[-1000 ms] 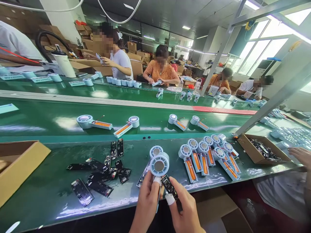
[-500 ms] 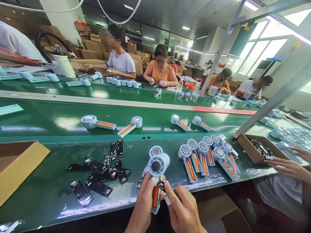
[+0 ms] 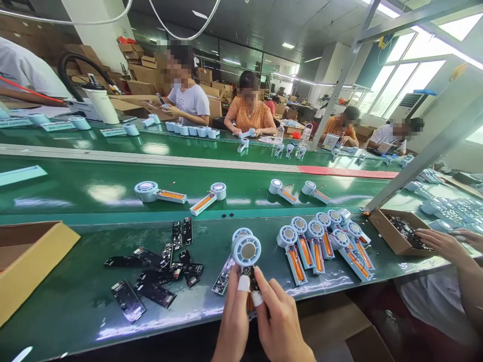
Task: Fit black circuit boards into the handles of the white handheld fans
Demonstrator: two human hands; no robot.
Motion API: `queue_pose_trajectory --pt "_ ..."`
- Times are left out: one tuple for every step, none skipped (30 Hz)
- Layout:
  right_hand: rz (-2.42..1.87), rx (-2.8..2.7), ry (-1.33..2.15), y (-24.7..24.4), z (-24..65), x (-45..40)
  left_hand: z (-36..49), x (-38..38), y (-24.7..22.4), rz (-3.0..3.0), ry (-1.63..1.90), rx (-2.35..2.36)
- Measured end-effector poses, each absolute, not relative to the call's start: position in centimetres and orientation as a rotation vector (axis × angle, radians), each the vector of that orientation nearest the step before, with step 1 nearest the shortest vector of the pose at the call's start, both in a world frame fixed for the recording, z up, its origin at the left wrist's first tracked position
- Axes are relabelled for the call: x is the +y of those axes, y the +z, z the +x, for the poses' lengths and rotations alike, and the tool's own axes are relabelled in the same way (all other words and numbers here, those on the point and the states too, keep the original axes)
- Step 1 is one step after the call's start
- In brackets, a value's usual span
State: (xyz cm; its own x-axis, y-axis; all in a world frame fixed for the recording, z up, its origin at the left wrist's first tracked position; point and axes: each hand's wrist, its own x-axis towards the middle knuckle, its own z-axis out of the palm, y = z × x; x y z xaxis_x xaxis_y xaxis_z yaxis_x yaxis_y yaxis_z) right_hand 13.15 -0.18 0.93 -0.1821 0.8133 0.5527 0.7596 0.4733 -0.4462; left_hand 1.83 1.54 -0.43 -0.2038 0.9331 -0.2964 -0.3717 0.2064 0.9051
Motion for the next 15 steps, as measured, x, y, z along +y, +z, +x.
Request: queue_pose_trajectory --pt "-1.321 -1.928 0.09 0.7 12.8 -0.1 1.9 1.4 -0.8 0.641 1.308 1.266" --pt "-1.335 -1.903 0.084 0.5 12.4 0.0 1.9 1.4 -1.1 0.657 1.288 1.278" --pt "-1.348 -1.889 0.074 0.4 12.1 0.0 2.0 1.3 -1.2 0.673 1.28 1.275" --pt "-1.36 -1.886 0.055 0.3 11.9 0.1 2.0 1.3 -1.2 0.687 1.287 1.269" --pt "-1.372 -1.896 0.029 0.2 11.7 0.1 2.0 1.3 -1.1 0.703 1.301 1.261" --pt "-1.383 -1.919 -0.001 0.3 11.6 0.1 2.0 1.3 -0.9 0.714 1.32 1.26" --pt "-1.392 -1.957 -0.031 0.5 11.6 0.1 2.0 1.3 -0.7 0.715 1.338 1.262" --pt "-1.395 -2.01 -0.05 0.9 11.8 0.1 2.0 1.2 -0.6 0.708 1.351 1.265" --pt "-1.389 -2.081 -0.054 1.4 12.1 0.0 1.9 1.2 -0.5 0.698 1.358 1.269" --pt "-1.372 -2.165 -0.041 2.1 12.5 0.0 1.9 1.2 -0.5 0.688 1.36 1.271" --pt "-1.345 -2.254 -0.006 2.8 13.1 0.0 1.9 1.3 -0.5 0.677 1.365 1.277" --pt "-1.308 -2.339 0.049 3.6 13.7 0.0 1.9 1.3 -0.7 0.67 1.373 1.283" --pt "-1.27 -2.411 0.116 4.2 14.3 0.1 1.8 1.4 -0.9 0.669 1.384 1.288" --pt "-1.236 -2.465 0.188 4.7 14.9 0.2 1.8 1.5 -1.1 0.678 1.392 1.286" --pt "-1.207 -2.502 0.252 5.0 15.5 0.4 1.7 1.6 -1.3 0.686 1.396 1.278"
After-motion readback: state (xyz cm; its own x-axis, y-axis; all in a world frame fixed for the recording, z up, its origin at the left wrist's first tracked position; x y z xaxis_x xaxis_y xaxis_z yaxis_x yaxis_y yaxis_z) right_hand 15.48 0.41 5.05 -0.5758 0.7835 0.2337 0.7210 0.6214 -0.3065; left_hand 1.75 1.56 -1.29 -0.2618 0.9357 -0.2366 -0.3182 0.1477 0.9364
